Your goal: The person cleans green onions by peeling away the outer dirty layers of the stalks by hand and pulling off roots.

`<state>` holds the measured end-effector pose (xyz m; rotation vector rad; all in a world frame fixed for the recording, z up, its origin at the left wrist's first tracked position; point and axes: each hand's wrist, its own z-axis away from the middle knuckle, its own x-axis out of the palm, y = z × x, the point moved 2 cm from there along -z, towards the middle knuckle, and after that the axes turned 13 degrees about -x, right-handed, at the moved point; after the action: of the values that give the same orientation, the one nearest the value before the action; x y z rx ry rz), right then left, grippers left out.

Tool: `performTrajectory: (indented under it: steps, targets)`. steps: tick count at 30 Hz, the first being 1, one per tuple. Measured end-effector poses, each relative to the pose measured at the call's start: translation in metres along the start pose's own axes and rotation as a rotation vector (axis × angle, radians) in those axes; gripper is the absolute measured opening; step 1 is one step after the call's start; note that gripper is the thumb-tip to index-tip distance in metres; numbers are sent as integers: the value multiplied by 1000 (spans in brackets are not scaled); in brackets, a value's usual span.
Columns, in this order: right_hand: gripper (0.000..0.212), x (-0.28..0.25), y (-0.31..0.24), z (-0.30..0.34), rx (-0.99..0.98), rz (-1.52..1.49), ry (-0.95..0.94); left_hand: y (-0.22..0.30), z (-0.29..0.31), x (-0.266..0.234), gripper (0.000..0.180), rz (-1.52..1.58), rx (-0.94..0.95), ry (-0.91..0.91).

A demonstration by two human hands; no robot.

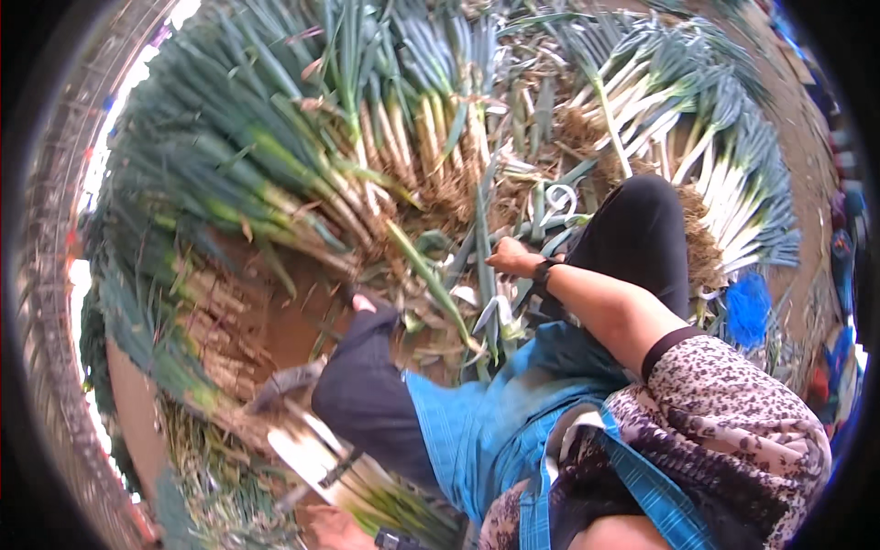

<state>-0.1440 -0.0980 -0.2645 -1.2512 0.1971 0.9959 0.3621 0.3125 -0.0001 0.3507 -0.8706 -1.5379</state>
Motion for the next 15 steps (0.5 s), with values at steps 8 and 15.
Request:
performTrajectory:
  steps: [8,15]
  targets:
    - [14,-10,14,-110,9,47,440,-123,59,306,20,-279,-51,-621]
    - [25,-64,61,-227,251,373,352,-280,31,315,25,-941,-461,-643]
